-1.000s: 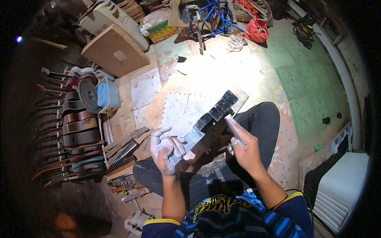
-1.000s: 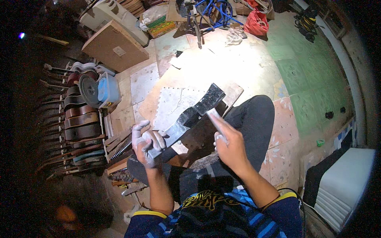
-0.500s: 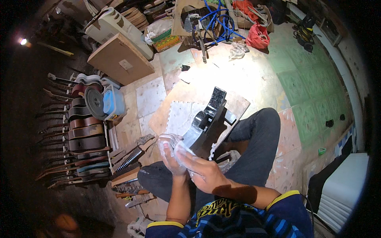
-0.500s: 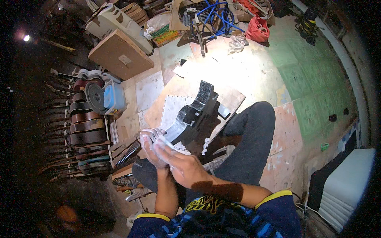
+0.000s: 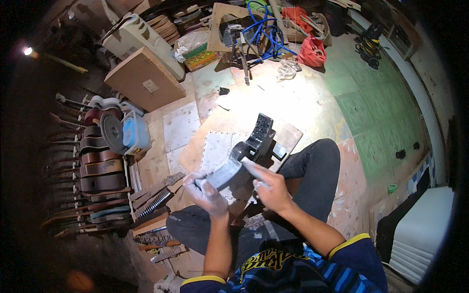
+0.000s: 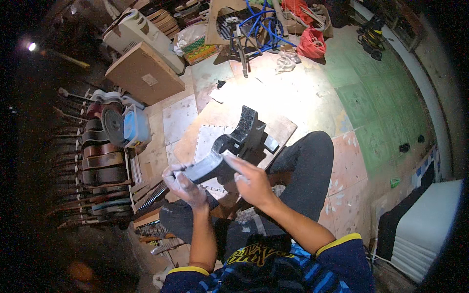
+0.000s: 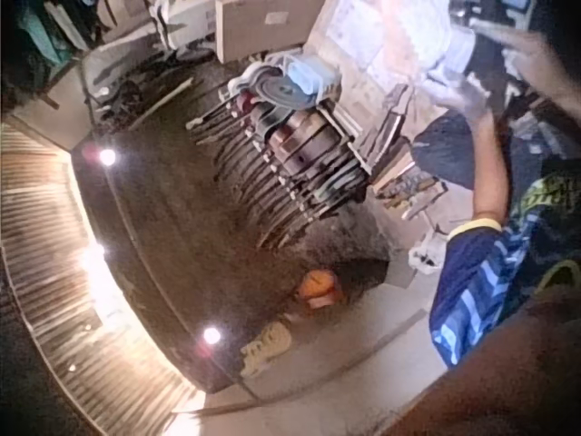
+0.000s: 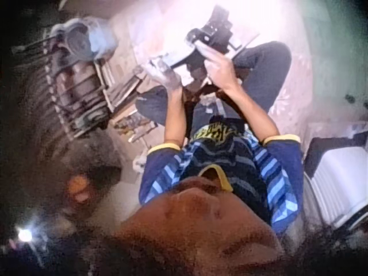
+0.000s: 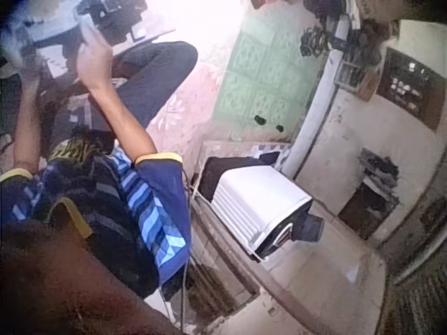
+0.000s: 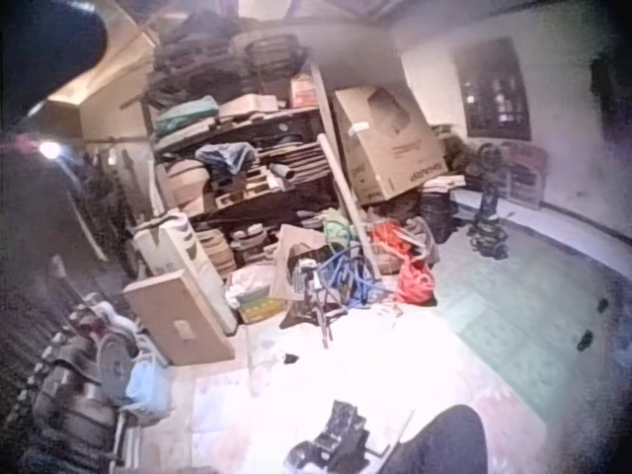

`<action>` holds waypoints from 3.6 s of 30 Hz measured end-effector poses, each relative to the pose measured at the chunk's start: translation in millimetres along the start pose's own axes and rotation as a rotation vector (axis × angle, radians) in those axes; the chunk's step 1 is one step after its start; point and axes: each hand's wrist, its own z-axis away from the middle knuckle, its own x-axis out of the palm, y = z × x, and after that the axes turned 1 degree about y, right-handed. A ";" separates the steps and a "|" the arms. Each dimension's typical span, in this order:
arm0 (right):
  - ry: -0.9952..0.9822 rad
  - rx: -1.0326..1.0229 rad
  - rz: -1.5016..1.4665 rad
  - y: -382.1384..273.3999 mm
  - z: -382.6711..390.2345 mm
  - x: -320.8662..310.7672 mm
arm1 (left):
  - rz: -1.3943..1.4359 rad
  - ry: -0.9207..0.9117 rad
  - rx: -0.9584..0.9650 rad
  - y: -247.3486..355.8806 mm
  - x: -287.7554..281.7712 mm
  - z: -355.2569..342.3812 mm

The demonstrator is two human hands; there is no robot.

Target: The person sands the surface of a guitar body using a piece of sandpaper, focusing on the edges and inner contours of the instrument.

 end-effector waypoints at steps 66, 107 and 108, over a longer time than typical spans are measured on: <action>-0.125 -0.013 0.237 -46.0 -2.8 33.4 | 0.324 -0.344 -0.354 -4.5 -18.7 -9.8; -0.477 0.158 -0.193 -84.8 1.2 -19.7 | 0.363 -0.181 -0.418 16.7 5.5 50.2; -0.473 0.156 -0.182 -72.5 2.5 -22.9 | 0.393 -0.177 -0.311 31.5 10.4 43.9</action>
